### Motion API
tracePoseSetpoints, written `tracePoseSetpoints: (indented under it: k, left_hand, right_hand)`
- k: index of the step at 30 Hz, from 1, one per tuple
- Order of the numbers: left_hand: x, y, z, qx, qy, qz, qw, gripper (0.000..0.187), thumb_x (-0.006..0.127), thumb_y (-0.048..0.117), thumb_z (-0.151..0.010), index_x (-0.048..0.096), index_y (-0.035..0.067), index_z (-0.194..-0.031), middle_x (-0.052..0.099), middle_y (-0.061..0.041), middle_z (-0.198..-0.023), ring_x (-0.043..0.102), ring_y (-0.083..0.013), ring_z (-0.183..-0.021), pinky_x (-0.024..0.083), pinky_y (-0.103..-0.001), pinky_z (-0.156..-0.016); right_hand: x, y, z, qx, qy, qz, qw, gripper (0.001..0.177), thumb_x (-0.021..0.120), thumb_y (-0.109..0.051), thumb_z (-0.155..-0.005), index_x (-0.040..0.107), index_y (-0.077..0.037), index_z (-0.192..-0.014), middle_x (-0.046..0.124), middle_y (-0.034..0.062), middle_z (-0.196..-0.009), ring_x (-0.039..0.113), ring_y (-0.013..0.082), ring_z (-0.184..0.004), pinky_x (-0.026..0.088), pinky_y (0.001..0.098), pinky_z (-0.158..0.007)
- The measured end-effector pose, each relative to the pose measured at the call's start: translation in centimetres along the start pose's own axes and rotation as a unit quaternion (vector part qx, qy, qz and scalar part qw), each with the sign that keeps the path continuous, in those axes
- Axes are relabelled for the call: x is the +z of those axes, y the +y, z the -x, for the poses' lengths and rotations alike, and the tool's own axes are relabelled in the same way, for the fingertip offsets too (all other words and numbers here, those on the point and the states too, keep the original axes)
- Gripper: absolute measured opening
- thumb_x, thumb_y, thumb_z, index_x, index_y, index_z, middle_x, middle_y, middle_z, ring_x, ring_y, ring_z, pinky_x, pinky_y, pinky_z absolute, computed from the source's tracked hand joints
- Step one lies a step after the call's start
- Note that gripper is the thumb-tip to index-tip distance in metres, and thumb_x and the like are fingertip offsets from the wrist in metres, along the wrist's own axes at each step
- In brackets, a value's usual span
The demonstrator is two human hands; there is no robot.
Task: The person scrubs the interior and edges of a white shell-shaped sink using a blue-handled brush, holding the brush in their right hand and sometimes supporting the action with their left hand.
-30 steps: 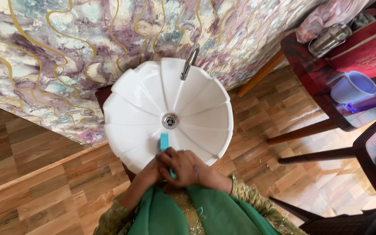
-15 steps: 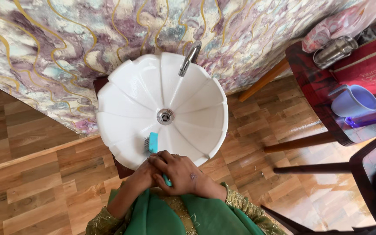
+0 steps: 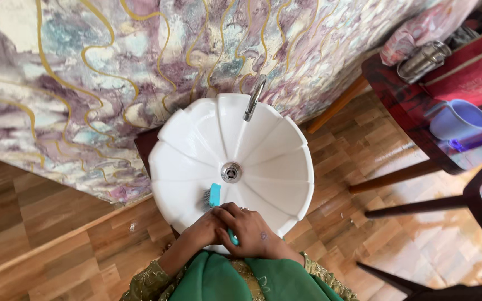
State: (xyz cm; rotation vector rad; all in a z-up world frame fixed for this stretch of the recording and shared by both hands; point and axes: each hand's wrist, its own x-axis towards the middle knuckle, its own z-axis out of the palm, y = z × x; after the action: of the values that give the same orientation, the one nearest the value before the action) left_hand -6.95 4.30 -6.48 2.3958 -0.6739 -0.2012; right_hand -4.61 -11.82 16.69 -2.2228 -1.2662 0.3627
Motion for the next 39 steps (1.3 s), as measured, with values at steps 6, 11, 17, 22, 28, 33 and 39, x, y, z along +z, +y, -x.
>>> tracePoseSetpoints:
  k: [6, 11, 17, 22, 28, 33, 39]
  left_hand:
    - [-2.0, -4.5, -1.0, 0.068, 0.062, -0.062, 0.994, 0.049, 0.064, 0.031, -0.085, 0.060, 0.011, -0.130, 0.061, -0.013, -0.134, 0.054, -0.0282, -0.126, 0.040, -0.045, -0.108]
    - [-2.8, -4.0, 1.3, 0.101, -0.017, -0.032, 0.994, 0.054, 0.064, 0.031, -0.086, 0.057, 0.005, -0.133, 0.058, -0.018, -0.133, 0.052, -0.0319, -0.125, 0.041, -0.043, -0.106]
    - [-5.9, -8.3, 0.7, 0.152, -0.051, -0.105, 0.981, 0.037, 0.061, 0.029, -0.087, 0.066, 0.010, -0.118, 0.064, -0.011, -0.128, 0.056, -0.0267, -0.122, 0.045, -0.043, -0.106]
    - [-6.0, -8.3, 1.5, 0.179, -0.136, -0.131, 0.966, 0.032, 0.061, 0.029, -0.086, 0.067, 0.010, -0.112, 0.063, -0.012, -0.124, 0.056, -0.0277, -0.121, 0.045, -0.044, -0.101]
    - [-4.5, -12.9, 0.1, 0.186, -0.057, -0.078, 0.978, 0.035, 0.059, 0.027, -0.085, 0.065, 0.009, -0.115, 0.063, -0.012, -0.129, 0.055, -0.0288, -0.123, 0.045, -0.042, -0.107]
    - [-4.5, -10.7, 2.9, 0.203, -0.014, -0.115, 0.972, 0.050, 0.064, 0.029, -0.080, 0.061, 0.006, -0.125, 0.060, -0.018, -0.130, 0.054, -0.0316, -0.121, 0.042, -0.047, -0.105]
    - [-5.2, -10.9, -1.3, 0.114, 0.067, -0.058, 0.990, 0.047, 0.062, 0.029, -0.085, 0.060, 0.008, -0.128, 0.061, -0.014, -0.131, 0.057, -0.0294, -0.120, 0.045, -0.043, -0.106]
  right_hand:
    - [2.3, -1.3, -5.0, -0.013, 0.097, 0.044, 0.994, 0.051, 0.062, -0.023, -0.090, 0.057, -0.005, -0.137, 0.063, 0.0215, -0.127, 0.068, 0.0430, -0.097, 0.057, 0.0469, -0.077]
    - [1.5, -3.7, -5.1, 0.074, 0.033, 0.016, 0.997, 0.050, 0.062, -0.025, -0.089, 0.058, -0.007, -0.135, 0.065, 0.0191, -0.124, 0.068, 0.0407, -0.090, 0.057, 0.0474, -0.079]
    - [4.4, -5.4, -8.9, 0.072, 0.161, 0.024, 0.984, 0.050, 0.060, -0.022, -0.088, 0.057, -0.002, -0.134, 0.064, 0.0205, -0.125, 0.068, 0.0421, -0.091, 0.057, 0.0466, -0.078]
    - [5.1, -7.0, -8.4, 0.128, 0.176, 0.006, 0.976, 0.052, 0.062, -0.022, -0.087, 0.059, -0.003, -0.135, 0.065, 0.0182, -0.122, 0.068, 0.0399, -0.089, 0.057, 0.0477, -0.078]
    - [7.5, -5.1, -11.9, 0.131, 0.202, 0.118, 0.963, 0.047, 0.062, -0.024, -0.086, 0.061, -0.006, -0.129, 0.065, 0.0176, -0.119, 0.068, 0.0388, -0.090, 0.057, 0.0454, -0.072]
    - [6.1, -6.6, -9.1, 0.157, 0.118, 0.066, 0.978, 0.051, 0.064, -0.028, -0.090, 0.060, -0.007, -0.136, 0.065, 0.0176, -0.123, 0.066, 0.0369, -0.088, 0.058, 0.0464, -0.075]
    - [6.6, -1.8, -11.3, 0.076, 0.170, 0.136, 0.973, 0.052, 0.066, -0.025, -0.085, 0.062, -0.013, -0.136, 0.062, 0.0188, -0.130, 0.059, 0.0481, -0.109, 0.056, 0.0501, -0.081]
